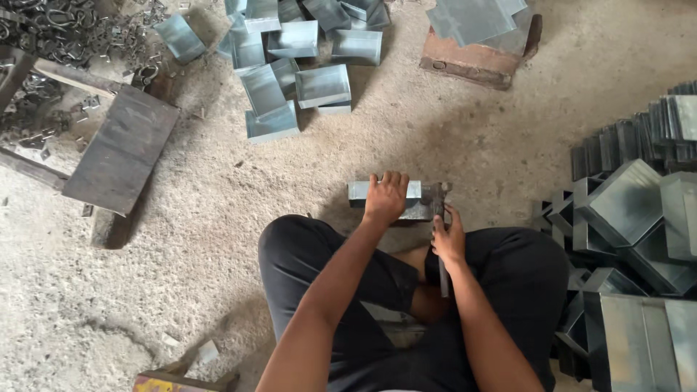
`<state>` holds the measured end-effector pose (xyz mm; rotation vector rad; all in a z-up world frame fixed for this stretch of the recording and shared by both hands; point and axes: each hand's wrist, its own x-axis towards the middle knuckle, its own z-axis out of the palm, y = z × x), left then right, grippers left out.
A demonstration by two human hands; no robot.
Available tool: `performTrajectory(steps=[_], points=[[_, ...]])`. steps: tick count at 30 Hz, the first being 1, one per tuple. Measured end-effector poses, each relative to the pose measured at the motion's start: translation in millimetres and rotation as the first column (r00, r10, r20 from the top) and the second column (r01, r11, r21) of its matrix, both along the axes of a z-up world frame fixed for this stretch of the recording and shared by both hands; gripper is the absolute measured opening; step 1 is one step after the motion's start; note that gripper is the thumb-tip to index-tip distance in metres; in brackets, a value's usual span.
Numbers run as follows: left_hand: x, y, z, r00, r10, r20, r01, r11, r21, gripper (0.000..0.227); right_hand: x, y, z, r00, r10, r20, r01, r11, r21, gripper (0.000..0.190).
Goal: The person sits on the floor and uses a hammer to strike a small metal piece placed on a metal block. They repeatedly pick up metal pieces, position them, and hammer them to shape or flatten them.
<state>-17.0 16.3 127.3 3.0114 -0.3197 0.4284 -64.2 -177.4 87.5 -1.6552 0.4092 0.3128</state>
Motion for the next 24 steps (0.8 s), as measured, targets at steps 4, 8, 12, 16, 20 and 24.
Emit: performTrajectory(steps=[4,8,12,16,20,24], points=[[-1,-1,-13,1.0,0.004,-0.011,-0.003,1.0,0.018,0.029,-6,0,3,1.0,0.014,-0.007,-0.014,1.0,0.004,0.039],[0,-1,-13,0.997,0.009,0.077,-0.011,1.0,0.02,0.028,-2,3,8,0.999,0.043,0.014,-0.042,0.998,-0.05,0.039],[-4,-1,-18,0.997,-0.003,0.076,0.0,0.999,0.042,0.03,-2,3,12,0.997,0.066,0.038,-0.061,0.989,-0.132,0.042],[-10,-1,-22,0.993,-0.013,0.118,0.01,1.0,0.028,0.029,-6,1,17,0.998,0.065,0.016,-0.063,0.988,-0.141,0.045],[-6,-2,-20,1.0,-0.017,0.022,0.017,1.0,0.003,0.024,0,0,20,0.997,0.073,0.009,-0.071,0.985,-0.156,0.048],[-12,-2,-16,0.998,-0.014,0.065,0.012,0.999,0.037,0.023,-2,1,22,0.987,0.163,-0.005,-0.158,0.948,-0.275,0.054]])
